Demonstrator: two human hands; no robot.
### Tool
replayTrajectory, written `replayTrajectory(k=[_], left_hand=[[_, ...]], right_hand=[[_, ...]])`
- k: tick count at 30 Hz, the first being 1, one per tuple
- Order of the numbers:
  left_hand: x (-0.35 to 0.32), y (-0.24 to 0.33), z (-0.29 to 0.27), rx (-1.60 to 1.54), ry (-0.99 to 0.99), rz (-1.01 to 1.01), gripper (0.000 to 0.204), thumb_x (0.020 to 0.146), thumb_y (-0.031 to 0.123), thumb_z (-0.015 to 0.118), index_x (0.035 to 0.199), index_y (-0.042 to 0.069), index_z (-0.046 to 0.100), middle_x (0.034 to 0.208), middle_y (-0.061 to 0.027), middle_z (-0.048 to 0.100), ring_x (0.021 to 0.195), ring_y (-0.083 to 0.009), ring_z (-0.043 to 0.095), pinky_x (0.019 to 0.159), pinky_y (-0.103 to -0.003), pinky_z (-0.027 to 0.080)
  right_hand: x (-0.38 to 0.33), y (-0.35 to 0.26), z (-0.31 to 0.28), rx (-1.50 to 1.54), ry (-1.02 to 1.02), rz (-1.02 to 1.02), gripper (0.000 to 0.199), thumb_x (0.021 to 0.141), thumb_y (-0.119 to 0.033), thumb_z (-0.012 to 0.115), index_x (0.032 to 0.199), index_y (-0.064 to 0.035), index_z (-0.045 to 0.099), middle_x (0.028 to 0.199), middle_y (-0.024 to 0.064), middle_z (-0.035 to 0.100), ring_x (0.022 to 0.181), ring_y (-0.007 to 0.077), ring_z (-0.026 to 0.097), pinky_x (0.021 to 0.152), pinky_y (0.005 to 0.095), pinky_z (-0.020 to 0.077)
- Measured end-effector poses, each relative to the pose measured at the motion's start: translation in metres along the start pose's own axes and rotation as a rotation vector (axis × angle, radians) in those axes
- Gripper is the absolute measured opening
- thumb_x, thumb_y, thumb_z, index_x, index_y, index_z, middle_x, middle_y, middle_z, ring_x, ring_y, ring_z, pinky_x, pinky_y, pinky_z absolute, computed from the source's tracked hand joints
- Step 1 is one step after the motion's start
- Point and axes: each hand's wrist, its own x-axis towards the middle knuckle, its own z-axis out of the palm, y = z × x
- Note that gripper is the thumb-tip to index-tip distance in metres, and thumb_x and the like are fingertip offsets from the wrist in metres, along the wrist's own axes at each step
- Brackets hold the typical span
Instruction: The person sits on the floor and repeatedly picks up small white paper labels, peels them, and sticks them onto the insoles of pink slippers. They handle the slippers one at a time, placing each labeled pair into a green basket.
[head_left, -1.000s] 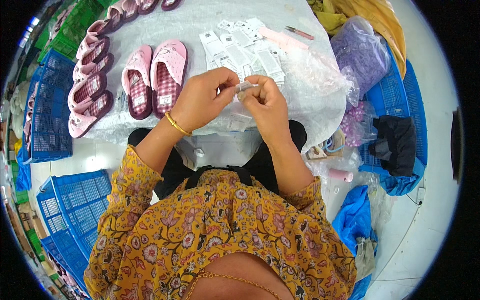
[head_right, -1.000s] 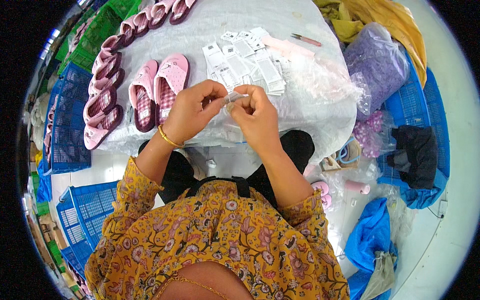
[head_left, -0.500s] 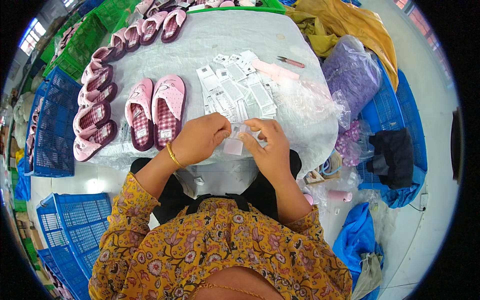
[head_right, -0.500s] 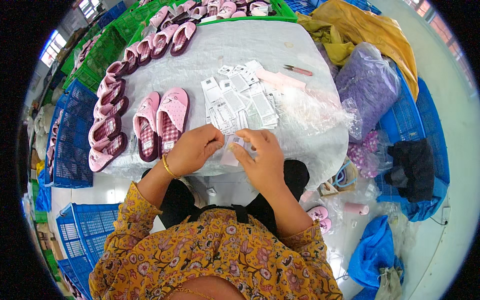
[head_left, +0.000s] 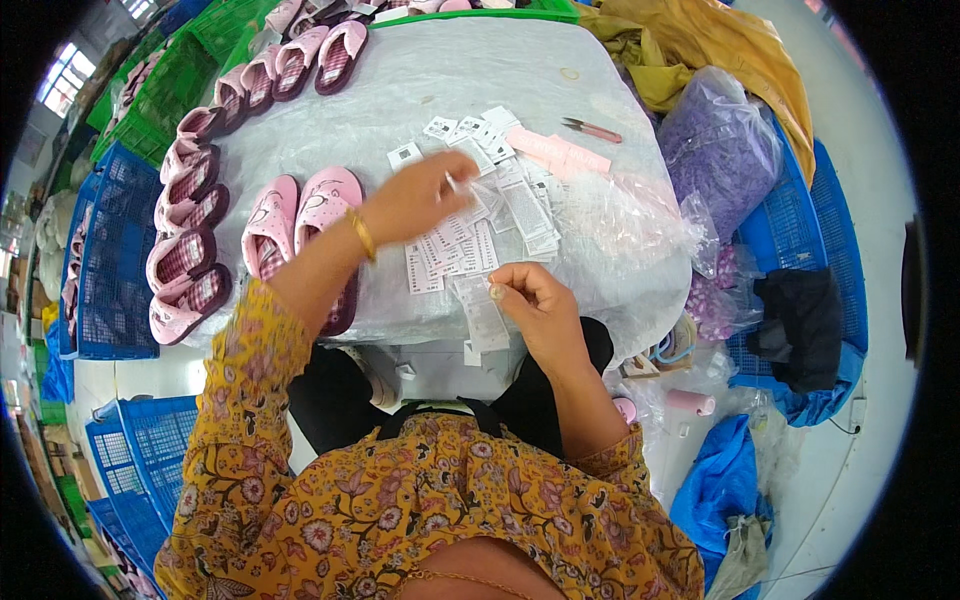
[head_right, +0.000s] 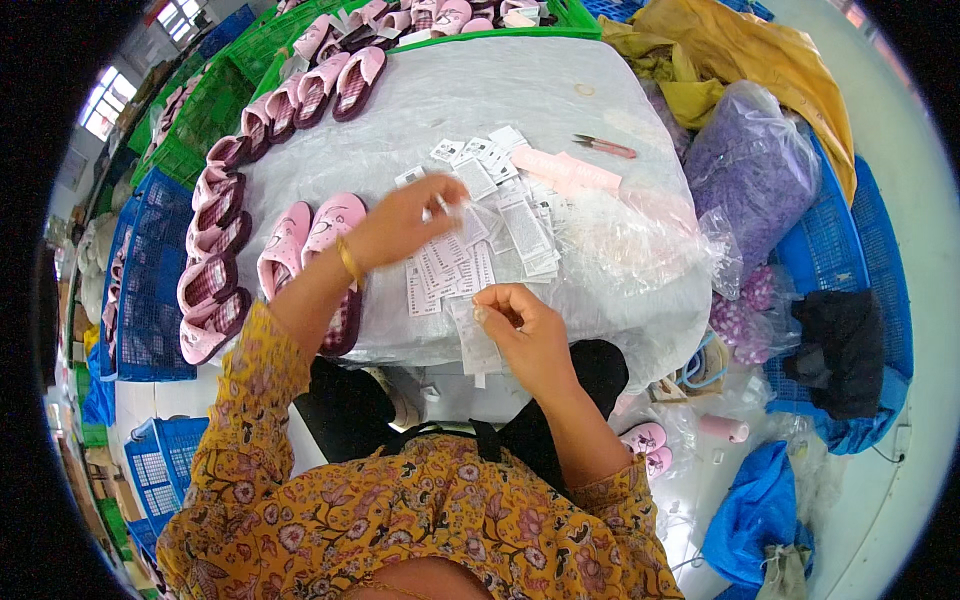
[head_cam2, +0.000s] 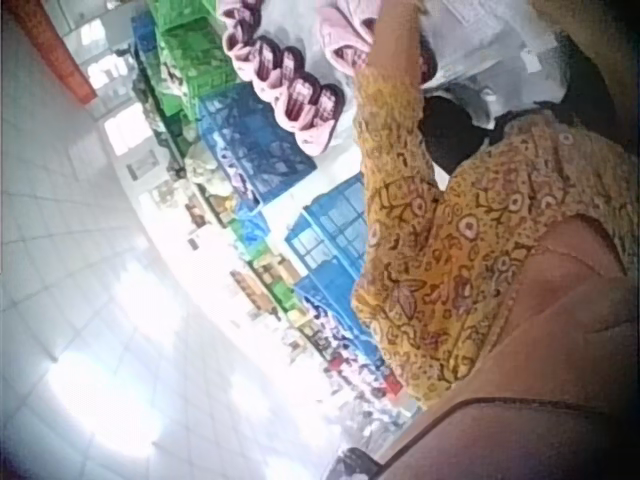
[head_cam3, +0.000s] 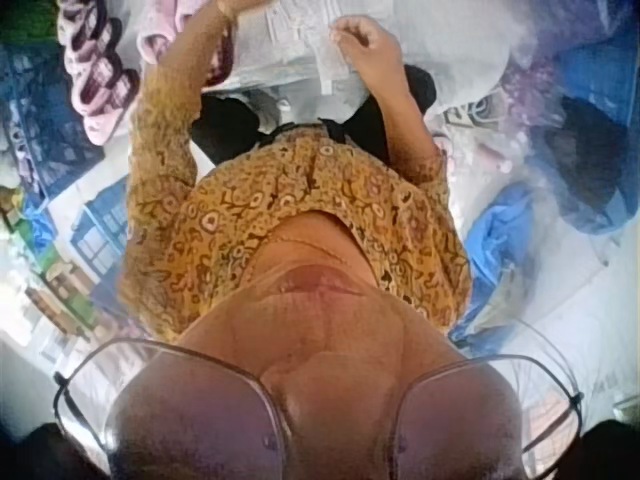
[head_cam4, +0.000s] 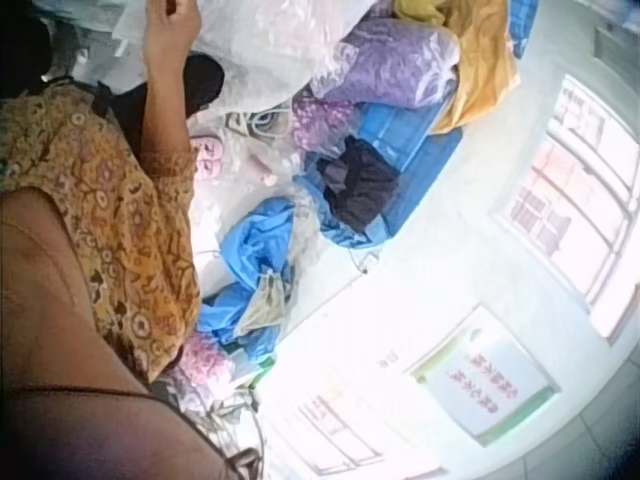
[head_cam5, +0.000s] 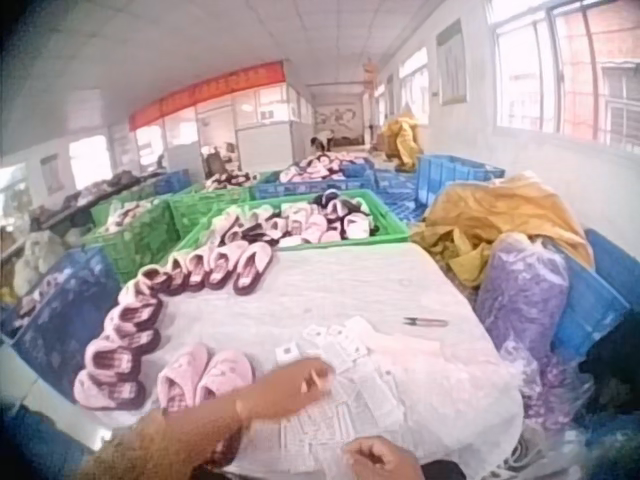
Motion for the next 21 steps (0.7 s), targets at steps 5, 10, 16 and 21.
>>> replayTrajectory(k=[5,10,16,21], left_hand=[[0.086,-0.089,-0.019,0.529,0.161,-0.085,0.045,0.082,0.018,0.066,0.126,0.015,0.06,0.112,-0.0128,0.058,0.097,-0.0268,0.061,0.088,-0.036,0.05],[0.113,-0.106,-0.027,0.639,-0.027,-0.242,0.043,0.08,0.026,0.07,0.121,0.016,0.064,0.117,-0.0127,0.058,0.107,-0.0281,0.06,0.093,-0.036,0.049],[0.113,-0.114,-0.038,0.533,0.032,-0.228,0.035,0.073,0.031,0.076,0.1,0.009,0.069,0.094,-0.0119,0.066,0.091,-0.0269,0.064,0.08,-0.036,0.051],[0.11,-0.113,-0.053,0.47,0.045,-0.201,0.03,0.075,0.032,0.074,0.081,0.004,0.067,0.075,-0.0113,0.066,0.075,-0.0254,0.064,0.069,-0.036,0.049]], right_hand=[[-0.003,0.01,-0.004,-0.011,0.001,-0.036,0.013,0.09,-0.009,0.067,0.101,-0.0017,0.065,0.088,-0.0013,0.063,0.079,0.0054,0.055,0.074,0.0223,0.0454],[-0.008,0.021,-0.014,0.019,0.041,0.018,0.014,0.09,-0.008,0.067,0.102,-0.0014,0.064,0.089,-0.0015,0.063,0.079,0.0053,0.055,0.073,0.0217,0.0456],[-0.009,0.028,-0.013,0.06,0.026,-0.001,0.014,0.09,-0.007,0.067,0.103,-0.0015,0.064,0.089,-0.0015,0.063,0.079,0.0051,0.055,0.073,0.0212,0.0455],[-0.014,0.022,-0.007,0.049,0.002,-0.019,0.014,0.09,-0.009,0.068,0.103,-0.0018,0.064,0.089,-0.0014,0.062,0.08,0.0052,0.055,0.073,0.0215,0.0461]])
